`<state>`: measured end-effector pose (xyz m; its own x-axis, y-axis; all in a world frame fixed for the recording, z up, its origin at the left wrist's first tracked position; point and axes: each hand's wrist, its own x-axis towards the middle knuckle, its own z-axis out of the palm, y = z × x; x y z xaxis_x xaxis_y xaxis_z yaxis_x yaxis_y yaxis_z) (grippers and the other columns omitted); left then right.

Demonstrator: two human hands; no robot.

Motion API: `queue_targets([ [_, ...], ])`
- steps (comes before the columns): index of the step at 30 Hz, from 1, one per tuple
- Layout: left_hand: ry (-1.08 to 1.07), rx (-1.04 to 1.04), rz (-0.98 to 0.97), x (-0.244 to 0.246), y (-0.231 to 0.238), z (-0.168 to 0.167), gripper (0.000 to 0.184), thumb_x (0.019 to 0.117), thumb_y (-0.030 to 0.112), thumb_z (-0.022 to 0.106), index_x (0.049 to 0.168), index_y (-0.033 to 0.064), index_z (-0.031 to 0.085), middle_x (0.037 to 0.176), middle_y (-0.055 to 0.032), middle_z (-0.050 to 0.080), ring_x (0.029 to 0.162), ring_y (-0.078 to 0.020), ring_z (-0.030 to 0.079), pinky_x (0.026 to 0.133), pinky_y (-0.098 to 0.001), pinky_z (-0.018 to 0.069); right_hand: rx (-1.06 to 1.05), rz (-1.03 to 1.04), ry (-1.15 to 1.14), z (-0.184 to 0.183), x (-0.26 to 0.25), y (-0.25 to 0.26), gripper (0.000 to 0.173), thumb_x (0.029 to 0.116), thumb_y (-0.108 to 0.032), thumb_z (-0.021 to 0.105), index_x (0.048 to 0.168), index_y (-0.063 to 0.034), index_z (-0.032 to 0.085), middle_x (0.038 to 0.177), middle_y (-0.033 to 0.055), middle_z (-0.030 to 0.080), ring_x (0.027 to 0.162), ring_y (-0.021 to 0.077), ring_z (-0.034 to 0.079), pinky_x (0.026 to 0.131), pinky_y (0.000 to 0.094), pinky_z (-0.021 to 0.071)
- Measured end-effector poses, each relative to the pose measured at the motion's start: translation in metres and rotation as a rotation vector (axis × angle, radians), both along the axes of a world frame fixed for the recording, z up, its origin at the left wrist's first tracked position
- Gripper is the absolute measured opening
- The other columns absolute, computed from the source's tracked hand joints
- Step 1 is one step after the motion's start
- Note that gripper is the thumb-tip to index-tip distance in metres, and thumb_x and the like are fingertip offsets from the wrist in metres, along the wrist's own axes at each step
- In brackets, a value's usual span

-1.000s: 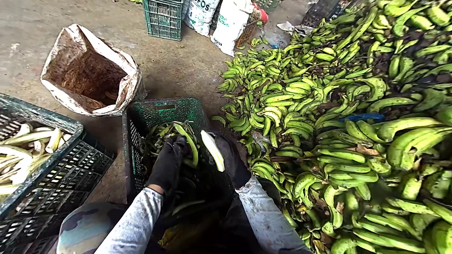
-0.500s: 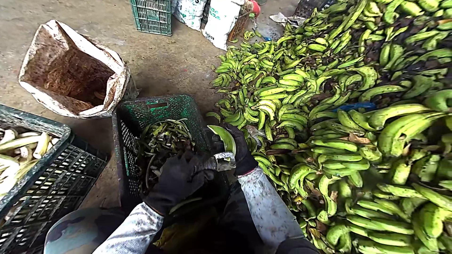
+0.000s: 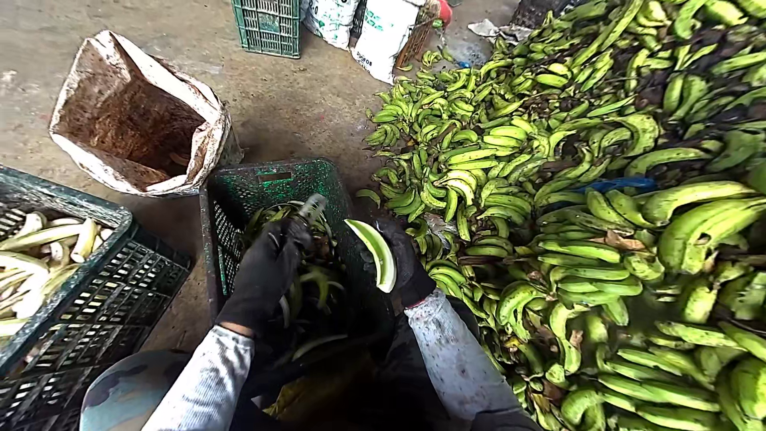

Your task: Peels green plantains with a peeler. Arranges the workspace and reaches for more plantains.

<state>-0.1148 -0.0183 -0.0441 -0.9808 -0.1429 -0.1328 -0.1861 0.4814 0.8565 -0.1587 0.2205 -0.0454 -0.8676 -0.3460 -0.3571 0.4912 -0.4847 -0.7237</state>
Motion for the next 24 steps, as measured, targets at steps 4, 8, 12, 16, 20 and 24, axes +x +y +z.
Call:
queue_targets([
  [4, 0.032, 0.092, -0.382, 0.021, 0.017, -0.006, 0.043, 0.101, 0.047, 0.058, 0.134, 0.0201, 0.064, 0.107, -0.0009, 0.071, 0.089, -0.0124, 0.067, 0.082, -0.042, 0.0571, 0.072, -0.112, 0.117, -0.006, -0.01, 0.013, 0.036, 0.1082, -0.032, 0.035, 0.106, -0.0104, 0.064, 0.076, 0.004, 0.065, 0.058, 0.0099, 0.063, 0.05, 0.0241, 0.0548],
  [8, 0.054, 0.082, -0.542, 0.036, 0.037, -0.005, 0.05, 0.0984, 0.049, 0.06, 0.139, 0.0191, 0.06, 0.106, 0.0002, 0.072, 0.083, -0.0105, 0.068, 0.078, -0.0375, 0.0588, 0.19, -0.075, 0.25, -0.019, -0.01, 0.022, 0.03, 0.1091, -0.028, 0.037, 0.112, -0.0129, 0.063, 0.085, 0.0015, 0.068, 0.07, 0.0071, 0.065, 0.061, 0.0237, 0.0572],
  [12, 0.07, -0.172, -0.409, 0.023, 0.043, -0.01, 0.056, 0.0975, 0.055, 0.058, 0.139, 0.0183, 0.062, 0.123, -0.0119, 0.068, 0.108, -0.029, 0.067, 0.095, -0.0564, 0.0519, 0.25, -0.031, 0.205, -0.004, 0.005, -0.002, 0.032, 0.1093, -0.027, 0.034, 0.106, -0.0121, 0.063, 0.079, 0.0001, 0.065, 0.067, 0.0067, 0.063, 0.061, 0.0236, 0.056],
  [16, 0.063, -0.217, -0.076, 0.007, 0.032, -0.011, 0.043, 0.1008, 0.039, 0.059, 0.138, 0.0173, 0.061, 0.122, -0.0182, 0.067, 0.105, -0.0387, 0.067, 0.088, -0.0652, 0.0521, 0.286, 0.04, 0.248, -0.01, 0.004, -0.008, 0.035, 0.1095, -0.028, 0.032, 0.111, -0.0097, 0.062, 0.079, 0.0029, 0.065, 0.061, 0.0089, 0.061, 0.054, 0.0238, 0.0542],
  [20, 0.068, -0.09, 0.118, 0.0, -0.005, 0.004, 0.042, 0.1035, 0.046, 0.056, 0.137, 0.0198, 0.058, 0.11, -0.0159, 0.069, 0.095, -0.0355, 0.067, 0.08, -0.0656, 0.0519, 0.42, -0.035, 0.332, -0.004, 0.009, -0.006, 0.034, 0.1089, -0.021, 0.034, 0.113, -0.006, 0.064, 0.08, 0.0027, 0.066, 0.063, 0.007, 0.061, 0.057, 0.0229, 0.0547],
  [24, -0.182, -0.274, -0.07, 0.01, -0.026, 0.003, 0.037, 0.1006, 0.047, 0.059, 0.126, 0.0212, 0.063, 0.098, -0.0122, 0.071, 0.088, -0.0332, 0.069, 0.077, -0.0635, 0.0542, 0.837, -0.064, 0.399, -0.048, -0.017, 0.007, 0.034, 0.1094, -0.028, 0.045, 0.127, -0.0074, 0.064, 0.111, 0.0073, 0.069, 0.1, 0.0119, 0.066, 0.087, 0.0328, 0.0577],
])
